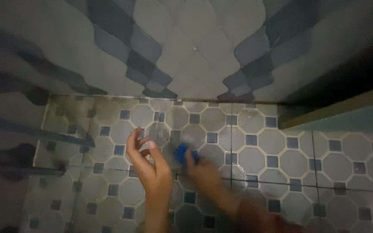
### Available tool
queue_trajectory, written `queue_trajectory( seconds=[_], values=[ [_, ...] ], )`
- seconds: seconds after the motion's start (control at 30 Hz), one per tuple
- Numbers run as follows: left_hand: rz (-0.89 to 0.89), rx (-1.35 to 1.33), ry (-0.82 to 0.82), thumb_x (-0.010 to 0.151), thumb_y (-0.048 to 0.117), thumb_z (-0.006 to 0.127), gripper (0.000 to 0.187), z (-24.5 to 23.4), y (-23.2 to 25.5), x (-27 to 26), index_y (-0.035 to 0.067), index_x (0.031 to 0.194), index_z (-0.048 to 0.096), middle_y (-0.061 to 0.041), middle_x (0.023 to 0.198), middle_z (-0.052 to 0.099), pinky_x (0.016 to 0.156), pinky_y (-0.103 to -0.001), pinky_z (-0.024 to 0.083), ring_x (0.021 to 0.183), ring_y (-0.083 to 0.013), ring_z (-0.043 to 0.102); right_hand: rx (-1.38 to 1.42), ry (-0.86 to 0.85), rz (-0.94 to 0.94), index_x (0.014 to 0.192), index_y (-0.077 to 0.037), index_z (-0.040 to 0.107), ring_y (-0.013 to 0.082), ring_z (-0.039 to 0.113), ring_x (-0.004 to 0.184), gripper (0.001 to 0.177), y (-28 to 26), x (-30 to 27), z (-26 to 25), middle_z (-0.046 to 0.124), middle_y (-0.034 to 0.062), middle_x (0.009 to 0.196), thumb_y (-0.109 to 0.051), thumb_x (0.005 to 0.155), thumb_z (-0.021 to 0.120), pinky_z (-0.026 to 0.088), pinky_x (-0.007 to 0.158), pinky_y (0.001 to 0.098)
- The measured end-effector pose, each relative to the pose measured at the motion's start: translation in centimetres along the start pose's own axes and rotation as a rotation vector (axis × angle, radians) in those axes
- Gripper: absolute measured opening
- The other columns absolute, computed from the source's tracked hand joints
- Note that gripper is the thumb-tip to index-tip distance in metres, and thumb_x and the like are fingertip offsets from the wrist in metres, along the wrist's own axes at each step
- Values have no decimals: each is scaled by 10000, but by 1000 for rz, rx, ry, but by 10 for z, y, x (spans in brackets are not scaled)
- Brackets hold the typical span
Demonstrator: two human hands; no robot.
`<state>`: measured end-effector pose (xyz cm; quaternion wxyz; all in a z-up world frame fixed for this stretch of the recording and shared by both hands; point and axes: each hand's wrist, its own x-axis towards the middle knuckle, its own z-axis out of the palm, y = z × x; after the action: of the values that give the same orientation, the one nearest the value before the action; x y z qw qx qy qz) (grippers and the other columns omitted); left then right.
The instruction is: The person uses a brush to scrub the tiled floor and wall corners of a bathroom, applying cleaning liquid from a green bottle and an orange bottle.
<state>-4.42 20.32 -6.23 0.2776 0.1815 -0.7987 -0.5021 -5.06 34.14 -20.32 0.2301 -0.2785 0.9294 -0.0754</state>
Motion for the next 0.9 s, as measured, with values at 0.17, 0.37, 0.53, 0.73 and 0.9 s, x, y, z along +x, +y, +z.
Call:
queue_trajectory(
  seconds=[0.17,0.37,0.53,0.73,0.9],
  values=[
    [-27,129,29,1063,176,481,496,-13,-6,2,-22,1499,354,-190,1483,486,977,-376,477,1210,-244,559,88,449,-278,1395,-87,486,328,735,737,460,55,-52,40,726,192,914,-311,1020,631,609,656,530],
    [-82,66,18,1063,195,480,499,-10,-12,-14,-18,1502,374,-194,1484,490,991,-412,459,1236,-261,542,-34,31,631,1647,-148,196,328,742,775,802,191,-13,-78,727,198,968,-395,1008,613,593,683,423],
    [-14,27,-146,1038,220,510,550,30,18,-17,-21,1512,370,-215,1456,484,987,-427,472,1222,-290,545,118,23,333,1239,-75,606,277,731,837,262,108,-16,24,725,144,1000,-272,1085,527,626,729,423],
    [381,-31,-474,1054,253,604,541,86,51,-18,-30,1478,426,-278,1537,450,1215,-529,383,1455,-433,454,-119,292,-93,1359,-37,522,499,664,1037,520,58,-64,75,644,310,1261,-399,986,545,535,842,676],
    [385,6,-781,974,315,669,651,130,83,-13,-34,1472,437,-307,1529,439,1194,-565,329,1454,-483,396,26,20,436,1419,-56,490,274,724,990,644,200,-41,-55,741,114,1069,-512,983,620,580,899,386]
  ],
)
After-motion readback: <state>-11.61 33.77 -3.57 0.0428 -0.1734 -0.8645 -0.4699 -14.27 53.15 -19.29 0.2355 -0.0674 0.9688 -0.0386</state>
